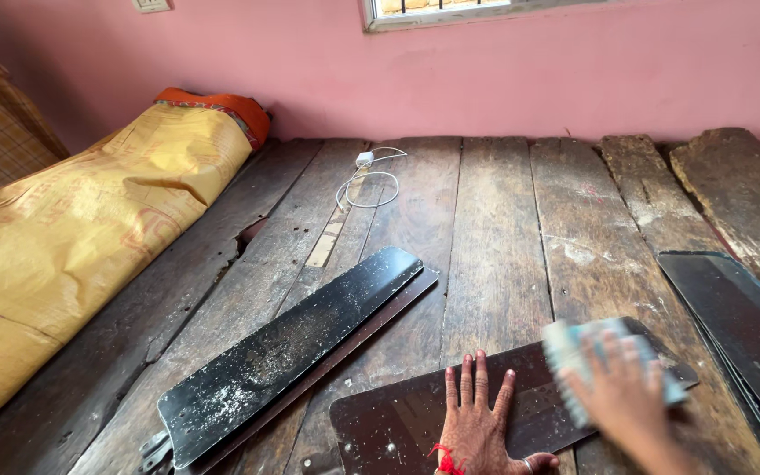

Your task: The person wipes several dark rectangular metal sheets on a wooden table using a cloth. They handle the sheets one at a time, wiping each surface and occasionally moving them aside to access others.

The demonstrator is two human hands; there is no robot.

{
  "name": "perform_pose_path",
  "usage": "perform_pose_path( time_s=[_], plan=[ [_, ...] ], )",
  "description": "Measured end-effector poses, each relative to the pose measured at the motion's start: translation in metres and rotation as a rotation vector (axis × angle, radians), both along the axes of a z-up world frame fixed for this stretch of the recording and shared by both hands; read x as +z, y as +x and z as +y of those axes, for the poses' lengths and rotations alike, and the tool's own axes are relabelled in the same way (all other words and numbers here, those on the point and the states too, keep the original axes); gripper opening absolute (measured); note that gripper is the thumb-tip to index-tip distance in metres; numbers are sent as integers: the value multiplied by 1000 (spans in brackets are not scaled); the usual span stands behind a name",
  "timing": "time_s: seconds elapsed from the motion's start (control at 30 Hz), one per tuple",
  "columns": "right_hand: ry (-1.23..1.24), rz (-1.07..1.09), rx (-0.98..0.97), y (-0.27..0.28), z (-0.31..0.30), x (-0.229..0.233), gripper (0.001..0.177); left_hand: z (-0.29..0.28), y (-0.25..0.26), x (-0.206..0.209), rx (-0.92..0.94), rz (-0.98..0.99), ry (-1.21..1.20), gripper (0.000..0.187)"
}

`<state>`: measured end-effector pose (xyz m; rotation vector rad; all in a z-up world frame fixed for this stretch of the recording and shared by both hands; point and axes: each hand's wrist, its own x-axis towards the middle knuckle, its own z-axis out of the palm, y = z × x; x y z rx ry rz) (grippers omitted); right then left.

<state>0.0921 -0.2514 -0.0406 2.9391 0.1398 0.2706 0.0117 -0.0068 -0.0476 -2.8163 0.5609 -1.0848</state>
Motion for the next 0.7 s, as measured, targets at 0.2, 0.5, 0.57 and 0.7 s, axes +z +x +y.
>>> perform_pose_path(
  time_s=[0.2, 0.5, 0.57, 0.7],
  plan=[
    [-79, 139, 228, -19, 19, -18, 82, 2, 1, 3, 4, 13, 29, 134],
    [-25, 94, -154, 27, -6, -2, 79, 2, -4, 12, 38, -57, 30, 139],
    [-81, 21, 37, 5, 40, -18, 79, 2, -6, 10, 60, -75, 50, 140],
    [39, -138, 369, -14, 53, -14, 79, 0, -2, 4, 28, -28, 19, 142]
  ],
)
